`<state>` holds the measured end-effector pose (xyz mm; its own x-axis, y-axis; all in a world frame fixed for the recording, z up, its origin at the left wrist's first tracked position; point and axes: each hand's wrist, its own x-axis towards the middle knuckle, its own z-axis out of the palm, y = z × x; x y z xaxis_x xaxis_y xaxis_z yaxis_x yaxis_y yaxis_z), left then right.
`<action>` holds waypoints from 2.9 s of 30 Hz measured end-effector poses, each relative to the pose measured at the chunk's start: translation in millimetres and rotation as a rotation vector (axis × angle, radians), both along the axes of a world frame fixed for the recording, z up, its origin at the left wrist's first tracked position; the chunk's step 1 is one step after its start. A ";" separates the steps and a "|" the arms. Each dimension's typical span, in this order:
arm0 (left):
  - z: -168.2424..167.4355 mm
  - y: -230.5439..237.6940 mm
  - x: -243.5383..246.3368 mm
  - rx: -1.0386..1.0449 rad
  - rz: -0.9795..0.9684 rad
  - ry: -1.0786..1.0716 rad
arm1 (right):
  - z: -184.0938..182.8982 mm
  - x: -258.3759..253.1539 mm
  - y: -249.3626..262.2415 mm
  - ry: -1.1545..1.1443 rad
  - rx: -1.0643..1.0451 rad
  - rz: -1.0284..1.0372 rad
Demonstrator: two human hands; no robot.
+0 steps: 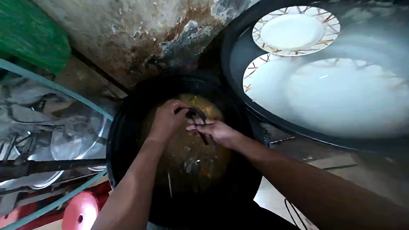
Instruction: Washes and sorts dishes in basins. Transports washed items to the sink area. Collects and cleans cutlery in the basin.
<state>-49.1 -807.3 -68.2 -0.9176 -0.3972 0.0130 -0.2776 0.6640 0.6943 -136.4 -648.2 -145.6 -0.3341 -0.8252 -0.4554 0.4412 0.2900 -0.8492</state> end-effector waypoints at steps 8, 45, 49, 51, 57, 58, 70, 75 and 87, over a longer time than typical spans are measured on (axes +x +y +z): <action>-67.3 -49.5 34.3 0.016 0.167 -0.695 | 9.8 0.7 -3.7 0.167 0.204 -0.126; -87.8 -16.2 43.5 -0.308 -0.495 -0.681 | 2.4 -15.4 -1.4 -0.083 0.073 -0.379; -29.0 -15.9 18.1 -0.053 -0.408 -0.606 | -2.1 -16.6 -3.2 -0.188 0.079 -0.372; -12.0 -5.5 8.9 0.002 -0.301 -0.372 | -1.0 -16.3 -4.0 -0.220 0.093 -0.326; -12.2 3.2 -25.7 0.296 0.170 -0.012 | 1.5 -17.6 -1.3 -0.322 0.035 -0.205; -17.2 -1.5 -25.9 0.375 0.187 -0.064 | 2.4 -17.5 -1.0 -0.285 0.050 -0.223; -104.0 -28.5 42.6 -0.202 0.286 -0.798 | 4.5 -12.5 -1.5 -0.028 0.086 -0.331; -63.8 11.0 42.8 -0.209 -0.059 -0.969 | 1.8 -10.1 -2.3 0.066 0.040 -0.283; -63.6 47.4 70.8 -0.108 -0.004 -1.101 | 4.8 -14.3 -2.0 0.084 0.176 -0.355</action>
